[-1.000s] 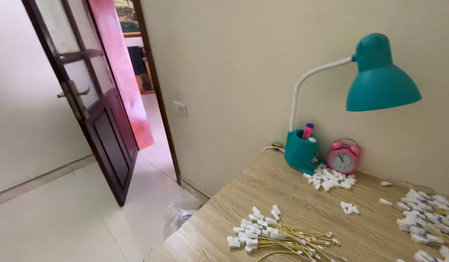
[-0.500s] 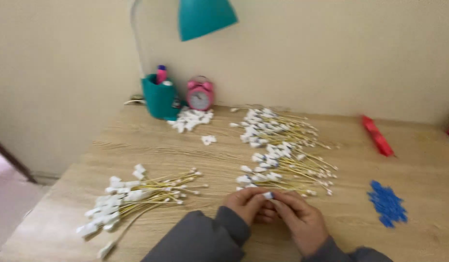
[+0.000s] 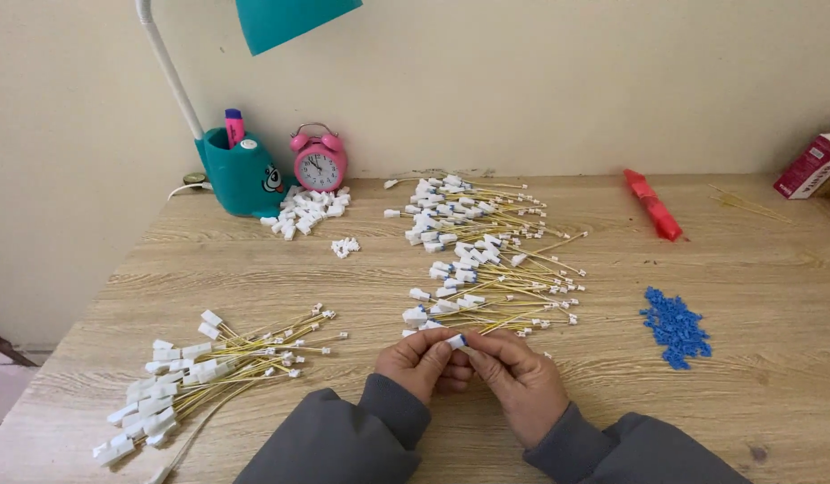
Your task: Assembling small white plastic connectors onto the ends of yellow wires on a wooden desk.
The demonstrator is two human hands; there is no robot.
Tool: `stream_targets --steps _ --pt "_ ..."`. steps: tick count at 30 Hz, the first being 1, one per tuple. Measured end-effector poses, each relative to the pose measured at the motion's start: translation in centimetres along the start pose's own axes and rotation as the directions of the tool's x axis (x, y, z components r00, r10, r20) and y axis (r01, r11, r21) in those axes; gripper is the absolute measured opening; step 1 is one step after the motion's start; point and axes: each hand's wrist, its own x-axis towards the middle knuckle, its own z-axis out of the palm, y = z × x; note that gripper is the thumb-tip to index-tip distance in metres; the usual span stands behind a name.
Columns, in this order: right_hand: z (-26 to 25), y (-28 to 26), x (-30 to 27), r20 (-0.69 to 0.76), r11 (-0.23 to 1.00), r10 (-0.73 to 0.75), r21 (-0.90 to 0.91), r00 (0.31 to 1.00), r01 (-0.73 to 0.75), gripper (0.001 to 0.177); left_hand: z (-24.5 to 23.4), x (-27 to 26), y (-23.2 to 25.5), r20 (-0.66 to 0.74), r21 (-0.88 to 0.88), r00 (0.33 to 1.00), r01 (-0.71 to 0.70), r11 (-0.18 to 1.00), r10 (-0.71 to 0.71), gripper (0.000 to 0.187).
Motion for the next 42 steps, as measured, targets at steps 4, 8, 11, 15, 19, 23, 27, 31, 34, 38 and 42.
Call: stream_targets --steps 4,8,11,15,19,23,27,31,34,38,42 --pt "-0.1 -0.9 0.0 0.025 0.997 -0.024 -0.068 0.999 0.026 0.028 -0.4 0.1 -0.4 0.033 -0.114 0.999 0.044 0.993 -0.041 0.040" --pt "-0.1 -1.1 0.0 0.038 0.998 0.030 -0.061 0.999 -0.028 0.031 -0.6 0.3 -0.7 0.022 -0.236 0.993 0.116 0.965 -0.114 0.038" --pt "0.1 -1.3 0.0 0.021 0.996 0.011 -0.094 1.000 -0.009 0.029 -0.5 0.2 -0.8 0.024 -0.245 0.992 0.124 0.961 -0.122 0.040" --pt "0.3 -1.3 0.0 0.026 0.990 -0.076 -0.120 0.997 0.079 0.026 -0.2 0.2 -0.6 -0.005 -0.229 0.995 0.098 0.969 -0.102 0.033" --pt "0.1 -1.1 -0.1 0.050 0.993 -0.051 -0.106 0.997 0.056 0.027 0.1 -0.2 -0.1 -0.037 -0.088 0.996 0.073 0.993 -0.077 0.033" --pt "0.4 -1.0 -0.3 0.051 0.990 -0.089 -0.105 0.995 0.094 0.027 0.3 -0.1 -0.4 -0.088 -0.027 0.995 0.038 0.999 -0.040 0.027" --pt "0.2 -0.7 -0.2 0.125 0.996 0.003 -0.093 0.992 0.009 0.036 -0.2 0.6 -0.1 -0.094 0.060 0.995 0.040 0.997 -0.034 0.027" --pt "-0.3 -1.7 0.4 0.183 0.904 -0.112 -0.390 0.977 0.176 0.039 1.5 0.1 2.8 -0.207 0.044 0.975 0.088 0.995 -0.077 0.027" --pt "-1.7 0.1 1.0 0.245 0.564 -0.278 -0.741 0.929 0.364 0.043 1.0 0.5 3.0 -0.259 0.075 0.953 0.182 0.980 -0.157 0.023" --pt "-1.9 0.0 3.3 0.291 0.343 -0.217 -0.871 0.932 0.352 0.050 0.9 1.1 3.6 -0.285 0.103 0.943 0.207 0.973 -0.171 0.040" --pt "-2.4 3.5 5.3 0.243 0.393 -0.068 -0.885 0.968 0.250 0.032 1.8 0.4 5.1 -0.345 0.143 0.923 0.232 0.962 -0.171 0.060"
